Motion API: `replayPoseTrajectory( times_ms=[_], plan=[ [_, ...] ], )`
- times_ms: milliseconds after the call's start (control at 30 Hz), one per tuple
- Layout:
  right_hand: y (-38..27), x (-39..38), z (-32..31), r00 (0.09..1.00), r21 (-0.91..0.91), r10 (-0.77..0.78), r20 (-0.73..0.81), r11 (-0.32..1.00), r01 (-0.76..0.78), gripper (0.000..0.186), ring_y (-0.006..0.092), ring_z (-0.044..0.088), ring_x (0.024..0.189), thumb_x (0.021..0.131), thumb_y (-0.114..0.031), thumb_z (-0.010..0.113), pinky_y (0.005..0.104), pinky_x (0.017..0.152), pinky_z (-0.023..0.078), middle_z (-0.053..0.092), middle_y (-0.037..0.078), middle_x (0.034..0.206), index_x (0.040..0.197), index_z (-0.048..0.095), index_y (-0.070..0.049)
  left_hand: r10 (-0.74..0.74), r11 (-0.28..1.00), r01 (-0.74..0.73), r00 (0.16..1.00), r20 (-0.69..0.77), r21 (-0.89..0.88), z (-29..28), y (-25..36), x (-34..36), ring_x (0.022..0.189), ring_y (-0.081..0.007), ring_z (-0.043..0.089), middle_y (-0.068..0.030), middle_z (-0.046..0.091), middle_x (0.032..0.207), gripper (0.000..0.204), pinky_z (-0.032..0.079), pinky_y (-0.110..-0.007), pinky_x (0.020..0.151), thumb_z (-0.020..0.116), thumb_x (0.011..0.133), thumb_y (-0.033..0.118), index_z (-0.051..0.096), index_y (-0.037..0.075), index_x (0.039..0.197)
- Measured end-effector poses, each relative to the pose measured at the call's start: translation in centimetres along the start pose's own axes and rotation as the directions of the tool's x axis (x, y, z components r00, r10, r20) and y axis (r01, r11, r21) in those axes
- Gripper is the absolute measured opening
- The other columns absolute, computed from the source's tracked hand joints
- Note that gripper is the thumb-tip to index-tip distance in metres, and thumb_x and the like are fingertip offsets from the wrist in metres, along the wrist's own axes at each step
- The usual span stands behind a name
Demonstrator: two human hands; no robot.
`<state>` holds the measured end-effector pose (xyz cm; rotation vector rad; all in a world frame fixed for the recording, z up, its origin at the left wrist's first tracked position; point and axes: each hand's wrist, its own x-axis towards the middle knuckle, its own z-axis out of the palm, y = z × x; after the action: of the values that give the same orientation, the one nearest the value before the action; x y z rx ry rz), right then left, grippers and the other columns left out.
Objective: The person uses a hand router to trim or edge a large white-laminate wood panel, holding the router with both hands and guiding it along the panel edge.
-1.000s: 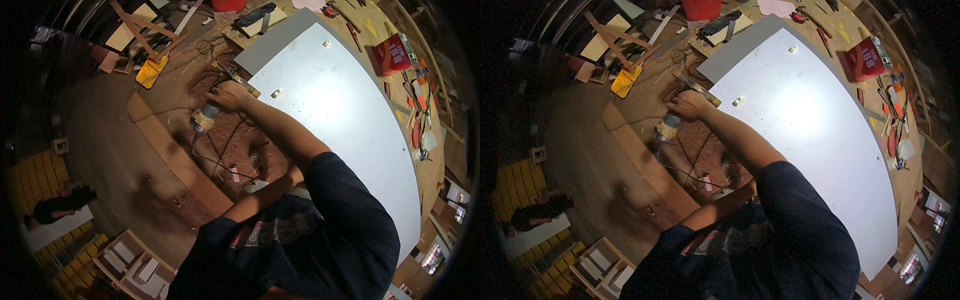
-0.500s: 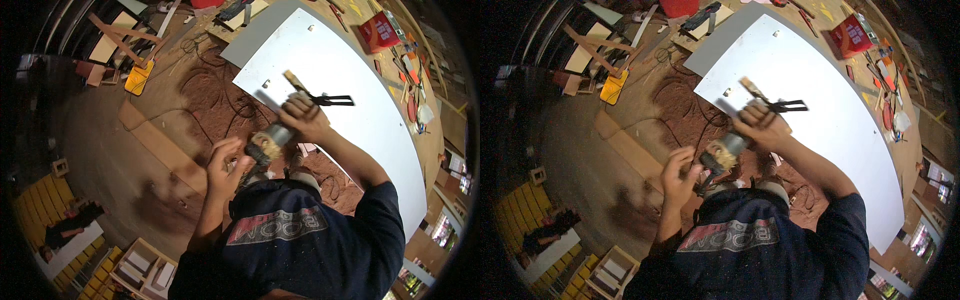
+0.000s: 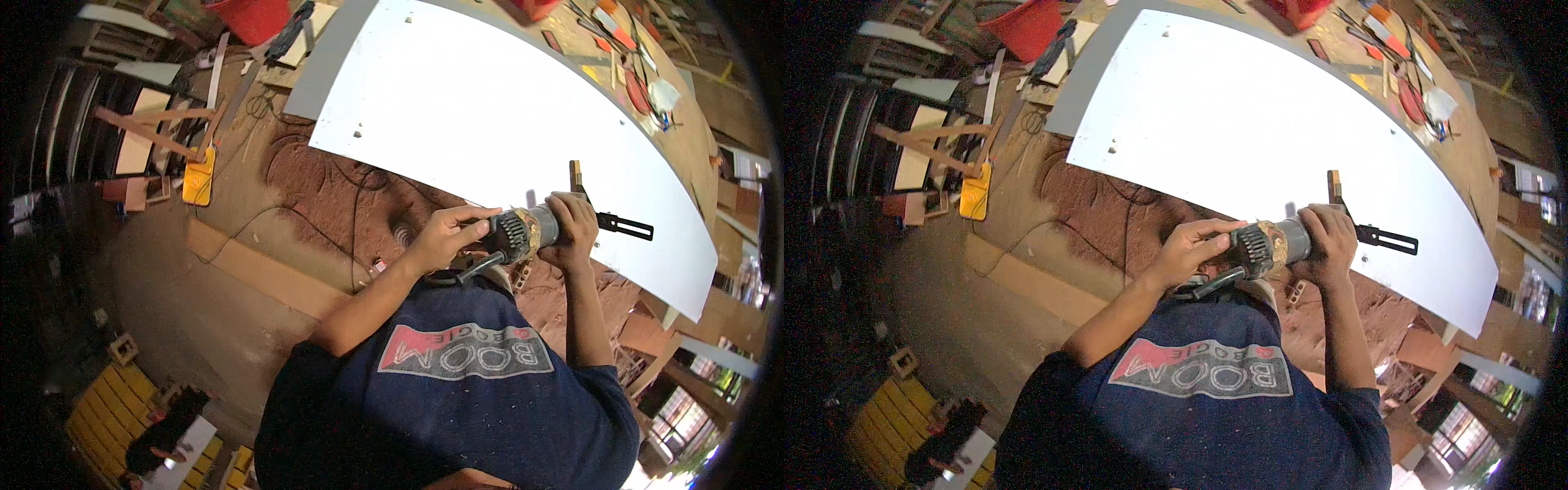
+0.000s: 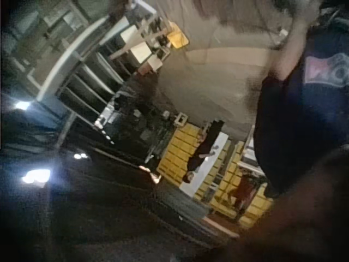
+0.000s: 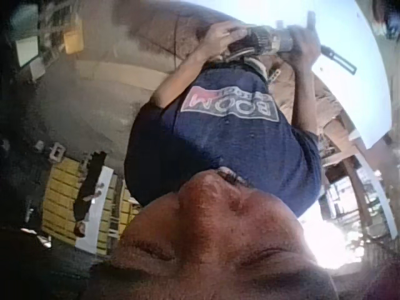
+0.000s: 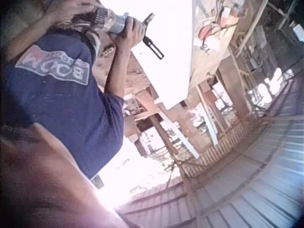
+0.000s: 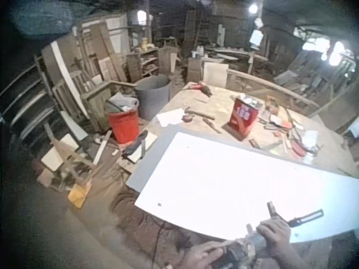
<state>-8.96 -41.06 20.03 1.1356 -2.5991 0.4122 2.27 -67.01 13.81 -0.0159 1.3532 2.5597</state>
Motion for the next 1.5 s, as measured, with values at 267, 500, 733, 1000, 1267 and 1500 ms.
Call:
replayPoseTrajectory(
  times_ms=[267, 500, 733, 1000, 1267, 1500],
  plan=[
    [4.3, -8.8, -3.7, 0.973, -0.097, 0.230, -0.015, 0.968, -0.231, 0.067, 0.0299, 0.071, 0.105, 0.053, -0.037, 0.087, 0.0444, 0.092, 0.055, 0.073, 0.007, 0.113, 0.113, 0.072, -0.010, 0.367, 0.436, -0.020, 0.917, -0.158, 0.900, -2.9, -3.5, 2.5, 0.133, -0.0330, 0.060, -0.0219, 0.064, 0.142, 0.046, 0.042, -0.047, 0.118, 0.065, 0.101, 0.022, 0.063, -0.002, 0.140],
    [7.5, -14.2, -7.0, 0.915, -0.102, 0.393, -0.091, 0.910, -0.401, 0.059, 0.0350, 0.071, 0.102, 0.062, -0.032, 0.092, 0.0470, 0.091, 0.055, 0.074, 0.013, 0.108, 0.112, 0.071, -0.008, 0.501, -0.348, 0.282, 0.862, -0.077, 0.894, -13.9, -5.2, -1.5, 0.161, -0.0438, 0.023, -0.0274, 0.029, 0.171, 0.083, 0.015, -0.060, 0.132, 0.056, 0.082, 0.008, 0.036, -0.005, 0.161],
    [10.2, -16.6, -8.0, 0.900, -0.082, 0.410, -0.150, 0.902, -0.425, 0.060, 0.0352, 0.071, 0.101, 0.061, -0.030, 0.093, 0.0462, 0.092, 0.054, 0.074, 0.013, 0.108, 0.113, 0.072, -0.008, 0.184, -0.411, -0.087, 0.967, 0.176, 0.908, -6.0, -10.2, 0.7, 0.163, -0.0283, 0.026, -0.0142, 0.030, 0.175, 0.093, 0.013, -0.061, 0.133, 0.063, 0.076, 0.018, 0.038, 0.006, 0.164],
    [6.7, -16.5, -8.9, 0.883, -0.107, 0.410, -0.228, 0.891, -0.441, 0.056, 0.0340, 0.072, 0.101, 0.063, -0.029, 0.093, 0.0462, 0.090, 0.056, 0.074, 0.011, 0.107, 0.110, 0.072, -0.009, 0.577, -0.470, 0.537, 0.787, -0.217, 0.701, -24.0, 0.5, -5.5, 0.154, -0.0356, 0.041, -0.0162, 0.050, 0.162, 0.073, 0.027, -0.061, 0.127, 0.060, 0.081, 0.011, 0.055, 0.004, 0.154],
    [-1.1, -15.7, -7.3, 0.833, -0.151, 0.468, -0.296, 0.838, -0.524, 0.061, 0.0355, 0.072, 0.102, 0.066, -0.039, 0.095, 0.0462, 0.092, 0.056, 0.075, 0.012, 0.106, 0.114, 0.073, -0.009, 0.225, 0.927, 0.157, 0.495, -0.839, 0.341, -27.7, 4.0, -4.2, 0.119, -0.0292, 0.066, -0.0178, 0.067, 0.132, 0.047, 0.058, -0.043, 0.101, 0.070, 0.106, 0.033, 0.067, -0.002, 0.136],
    [-7.5, -13.5, -7.1, 0.779, -0.122, 0.565, -0.270, 0.783, -0.610, 0.069, 0.0355, 0.072, 0.094, 0.059, -0.040, 0.100, 0.0451, 0.086, 0.057, 0.074, 0.014, 0.105, 0.112, 0.071, -0.007, 0.206, 0.972, -0.002, 0.485, -0.850, 0.234, -30.8, 2.4, -2.9, 0.108, -0.0215, 0.067, -0.0115, 0.071, 0.117, 0.017, 0.059, -0.042, 0.095, 0.073, 0.103, 0.017, 0.071, 0.000, 0.105]
  ],
)
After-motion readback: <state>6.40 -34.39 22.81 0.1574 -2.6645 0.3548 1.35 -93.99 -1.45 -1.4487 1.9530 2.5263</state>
